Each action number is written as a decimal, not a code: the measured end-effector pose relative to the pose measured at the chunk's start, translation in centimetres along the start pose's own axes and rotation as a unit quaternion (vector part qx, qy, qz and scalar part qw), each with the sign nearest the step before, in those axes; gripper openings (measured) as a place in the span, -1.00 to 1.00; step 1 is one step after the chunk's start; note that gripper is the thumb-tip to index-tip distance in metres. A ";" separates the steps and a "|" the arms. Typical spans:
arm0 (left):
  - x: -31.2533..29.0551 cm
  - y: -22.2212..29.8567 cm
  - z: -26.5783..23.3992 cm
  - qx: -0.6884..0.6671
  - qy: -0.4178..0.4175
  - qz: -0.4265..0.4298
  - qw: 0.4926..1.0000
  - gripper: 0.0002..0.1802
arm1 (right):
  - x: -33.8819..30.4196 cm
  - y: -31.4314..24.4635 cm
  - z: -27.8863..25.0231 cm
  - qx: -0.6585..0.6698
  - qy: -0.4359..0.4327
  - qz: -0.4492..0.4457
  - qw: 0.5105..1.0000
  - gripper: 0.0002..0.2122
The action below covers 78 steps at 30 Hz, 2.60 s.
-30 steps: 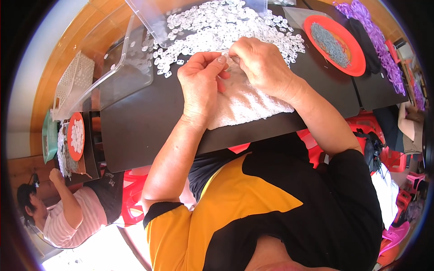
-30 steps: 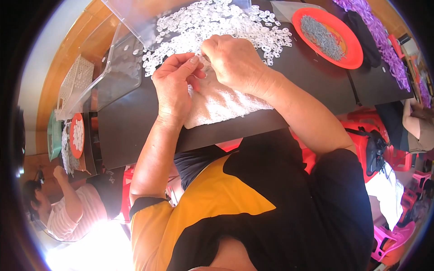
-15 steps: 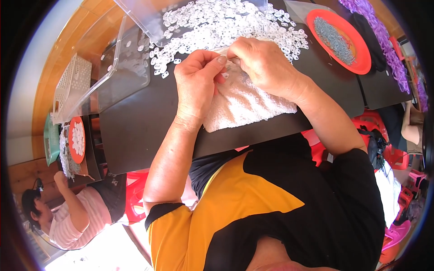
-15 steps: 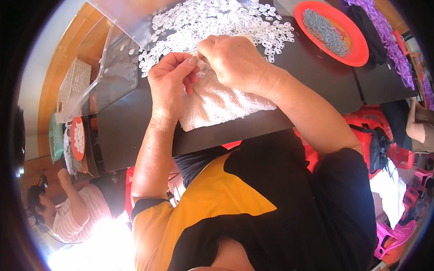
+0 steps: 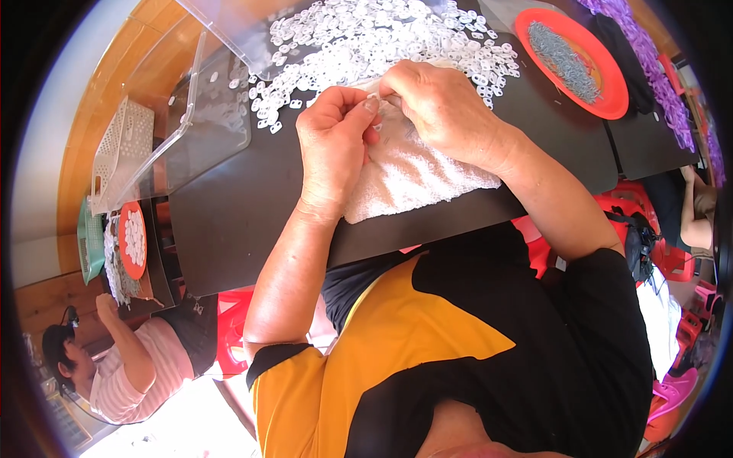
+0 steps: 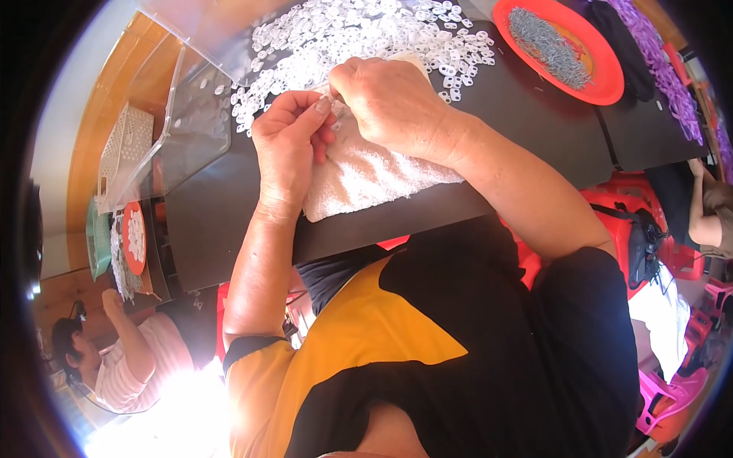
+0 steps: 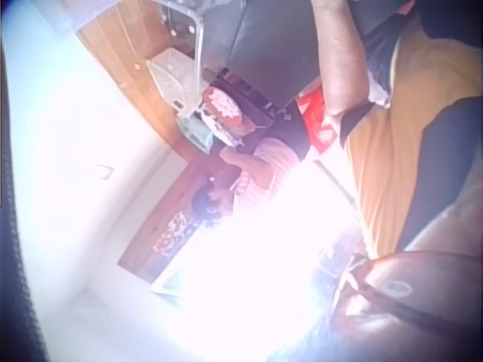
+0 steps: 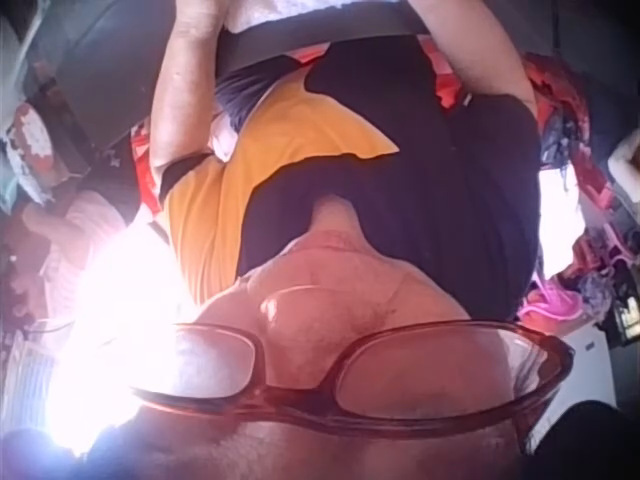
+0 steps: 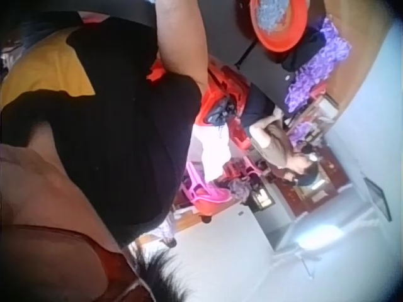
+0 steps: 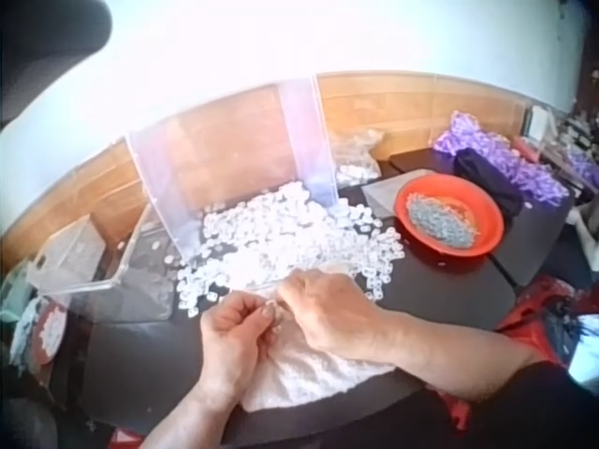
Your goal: Assembling small white plastic components by manually inserting tiny grey parts into them.
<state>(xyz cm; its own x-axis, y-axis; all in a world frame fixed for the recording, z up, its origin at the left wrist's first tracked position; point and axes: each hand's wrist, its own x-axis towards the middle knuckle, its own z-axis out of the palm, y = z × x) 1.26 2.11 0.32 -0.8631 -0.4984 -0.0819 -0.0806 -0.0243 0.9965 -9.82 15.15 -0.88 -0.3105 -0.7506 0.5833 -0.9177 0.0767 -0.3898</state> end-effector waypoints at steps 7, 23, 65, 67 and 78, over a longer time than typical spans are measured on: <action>0.3 -1.6 0.7 0.054 0.018 0.031 0.998 -0.92 | -0.5 0.1 1.2 -0.012 -0.011 0.042 0.999 -0.85; 0.4 -1.4 0.3 -0.031 0.049 0.016 0.998 -0.87 | 1.0 2.1 -1.1 0.102 -0.090 0.202 0.970 -0.91; 0.3 -0.7 -0.2 -0.084 0.033 -0.005 0.996 -0.88 | -1.4 3.3 -4.1 -0.220 -0.122 0.034 0.967 -0.93; 0.3 -0.6 -0.2 -0.089 0.035 -0.002 0.995 -0.88 | -1.5 2.8 -3.9 -0.232 -0.128 0.024 0.964 -0.92; 0.1 -0.1 -0.5 -0.221 -0.002 -0.011 0.975 -0.91 | 1.1 -0.1 -2.7 0.242 -0.021 0.210 0.947 -0.85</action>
<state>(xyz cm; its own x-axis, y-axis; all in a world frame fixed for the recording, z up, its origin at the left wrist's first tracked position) 1.41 1.65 0.18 -0.8655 -0.4905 -0.1018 0.1234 -0.4056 0.9057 -10.74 16.08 1.67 -0.6041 -0.7465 0.2791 -0.4912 0.0729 -0.8680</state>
